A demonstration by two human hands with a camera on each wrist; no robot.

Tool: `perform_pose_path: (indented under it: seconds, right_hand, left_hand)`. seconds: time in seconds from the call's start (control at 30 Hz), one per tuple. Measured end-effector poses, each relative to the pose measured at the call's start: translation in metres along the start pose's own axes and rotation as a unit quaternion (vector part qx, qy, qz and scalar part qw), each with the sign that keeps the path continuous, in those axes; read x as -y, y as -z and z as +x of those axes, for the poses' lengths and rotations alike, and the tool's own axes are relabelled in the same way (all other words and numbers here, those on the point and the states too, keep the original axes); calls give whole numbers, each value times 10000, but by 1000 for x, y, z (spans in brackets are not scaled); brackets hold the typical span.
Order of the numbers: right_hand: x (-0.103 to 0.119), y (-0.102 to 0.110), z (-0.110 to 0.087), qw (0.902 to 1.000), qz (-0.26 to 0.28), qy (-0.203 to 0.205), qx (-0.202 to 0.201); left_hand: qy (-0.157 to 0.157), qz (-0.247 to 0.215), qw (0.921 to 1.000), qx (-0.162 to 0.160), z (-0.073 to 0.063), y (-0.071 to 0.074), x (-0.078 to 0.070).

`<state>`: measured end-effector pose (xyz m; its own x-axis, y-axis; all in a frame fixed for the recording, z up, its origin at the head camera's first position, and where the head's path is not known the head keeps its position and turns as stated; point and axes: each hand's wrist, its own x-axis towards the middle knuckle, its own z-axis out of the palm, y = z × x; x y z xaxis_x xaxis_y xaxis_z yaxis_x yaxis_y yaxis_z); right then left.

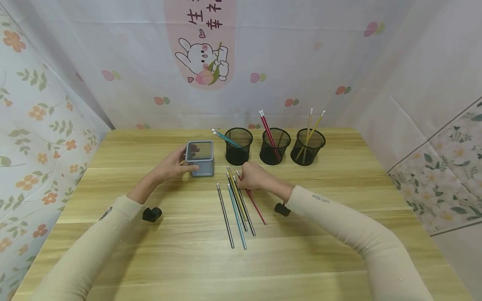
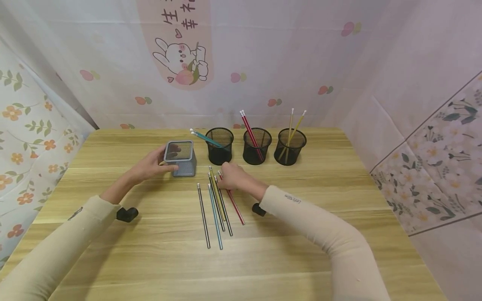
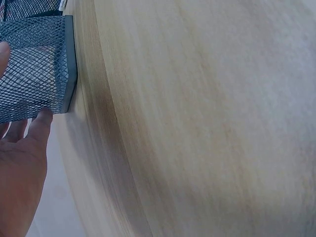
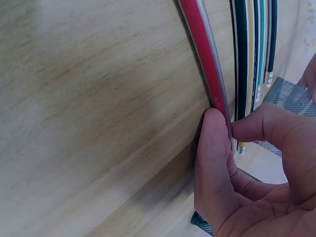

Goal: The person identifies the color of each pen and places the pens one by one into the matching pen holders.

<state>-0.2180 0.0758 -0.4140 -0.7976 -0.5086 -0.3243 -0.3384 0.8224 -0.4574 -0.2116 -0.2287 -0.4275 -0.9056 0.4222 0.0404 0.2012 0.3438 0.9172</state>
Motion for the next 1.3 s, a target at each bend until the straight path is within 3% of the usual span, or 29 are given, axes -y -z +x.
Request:
perform_pose_path:
  seconds: [0.47, 0.67, 0.7, 0.9, 1.3]
  right_hand:
    - [-22, -3, -2, 9994, 105, 304, 130]
    - [-24, 0, -11, 9991, 34, 407, 113]
    - [-16, 6, -18, 9994, 68, 316, 143]
    - [-21, 9, -25, 9994, 193, 256, 137]
    - [-26, 32, -33, 9972, -172, 656, -306]
  left_hand:
    - [60, -14, 10000, -24, 0, -1, 0]
    - [27, -66, 10000, -23, 0, -1, 0]
    - [19, -75, 10000, -22, 0, -1, 1]
    - [16, -82, 10000, -22, -1, -1, 0]
    - [22, -100, 9999, -39, -1, -1, -1]
